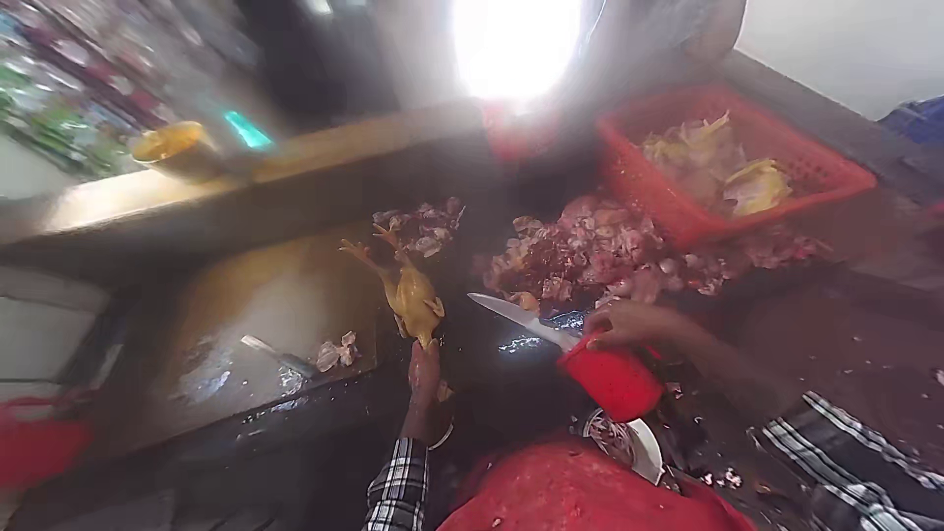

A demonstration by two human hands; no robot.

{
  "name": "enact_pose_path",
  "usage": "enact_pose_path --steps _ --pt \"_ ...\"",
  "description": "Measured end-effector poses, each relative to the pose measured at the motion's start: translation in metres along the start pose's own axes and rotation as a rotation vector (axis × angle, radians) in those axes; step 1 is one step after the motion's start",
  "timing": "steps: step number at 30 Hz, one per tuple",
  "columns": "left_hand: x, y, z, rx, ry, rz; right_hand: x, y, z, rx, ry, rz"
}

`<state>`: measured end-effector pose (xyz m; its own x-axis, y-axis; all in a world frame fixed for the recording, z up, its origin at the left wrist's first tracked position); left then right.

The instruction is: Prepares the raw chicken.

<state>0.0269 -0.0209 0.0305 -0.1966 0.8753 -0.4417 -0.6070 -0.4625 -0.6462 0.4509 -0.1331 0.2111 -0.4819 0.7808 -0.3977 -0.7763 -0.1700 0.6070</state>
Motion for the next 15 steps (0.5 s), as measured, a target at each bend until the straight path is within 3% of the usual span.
enact_pose_path --steps 4,9,12,15 --pt "-0.038 0.020 -0.003 0.023 0.033 -0.014 -0.035 0.032 -0.006 -0.328 -0.173 0.033" --pt "-0.085 0.062 0.005 0.026 -0.001 -0.054 -0.074 0.045 -0.001 -0.229 -0.436 0.211" --pt "-0.100 0.066 0.024 -0.002 -0.192 -0.120 -0.041 0.061 0.004 -0.079 -0.291 0.238" --pt "-0.101 0.024 0.030 0.015 -0.445 -0.353 0.049 0.071 -0.018 0.222 -0.030 0.266"
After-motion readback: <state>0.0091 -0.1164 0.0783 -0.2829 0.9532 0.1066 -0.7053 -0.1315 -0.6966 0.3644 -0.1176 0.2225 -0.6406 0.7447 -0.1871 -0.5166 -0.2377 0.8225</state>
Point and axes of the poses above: each hand's wrist, its own x-axis towards the middle knuckle, its own z-axis out of the back of the hand, y = z × x, the point moved 7 cm from there along x, towards the middle knuckle, and after that the axes turned 4 degrees about z, right-handed, at the moved point
